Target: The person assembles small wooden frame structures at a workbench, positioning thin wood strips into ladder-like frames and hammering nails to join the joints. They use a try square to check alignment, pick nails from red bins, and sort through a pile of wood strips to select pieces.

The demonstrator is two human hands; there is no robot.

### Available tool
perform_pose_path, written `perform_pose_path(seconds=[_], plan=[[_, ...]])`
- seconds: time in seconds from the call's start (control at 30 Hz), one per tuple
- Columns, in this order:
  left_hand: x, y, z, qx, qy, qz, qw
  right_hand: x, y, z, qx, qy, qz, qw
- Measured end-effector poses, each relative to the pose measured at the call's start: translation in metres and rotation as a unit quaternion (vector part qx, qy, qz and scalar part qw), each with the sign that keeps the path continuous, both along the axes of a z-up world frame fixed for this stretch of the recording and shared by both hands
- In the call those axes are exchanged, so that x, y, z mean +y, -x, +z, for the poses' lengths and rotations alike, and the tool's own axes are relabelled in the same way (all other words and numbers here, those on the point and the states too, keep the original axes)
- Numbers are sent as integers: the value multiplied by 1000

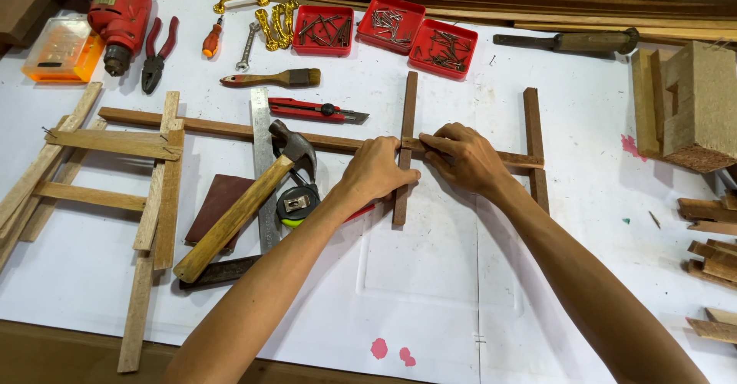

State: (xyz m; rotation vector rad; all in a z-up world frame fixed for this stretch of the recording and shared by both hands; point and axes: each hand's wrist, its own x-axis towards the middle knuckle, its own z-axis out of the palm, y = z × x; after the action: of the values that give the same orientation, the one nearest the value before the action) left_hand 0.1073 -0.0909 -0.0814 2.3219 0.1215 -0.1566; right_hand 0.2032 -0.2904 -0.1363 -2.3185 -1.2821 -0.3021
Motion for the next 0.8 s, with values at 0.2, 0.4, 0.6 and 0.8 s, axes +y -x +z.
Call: perform_pose_path(seconds=[0.2, 0.4, 0.6, 0.8], plan=[[8, -12, -2, 6, 36, -6, 999, 1, 2, 4, 0, 5, -2, 1000], [16, -40, -12, 19, 74, 42, 996, 2, 5, 6, 31, -4, -32, 999], [10, -46, -9, 37, 54, 51, 997, 3, 11, 12, 57, -4, -69, 996], [8, -49, -3, 49, 18, 37, 998, 4, 17, 18, 47, -10, -70, 996]])
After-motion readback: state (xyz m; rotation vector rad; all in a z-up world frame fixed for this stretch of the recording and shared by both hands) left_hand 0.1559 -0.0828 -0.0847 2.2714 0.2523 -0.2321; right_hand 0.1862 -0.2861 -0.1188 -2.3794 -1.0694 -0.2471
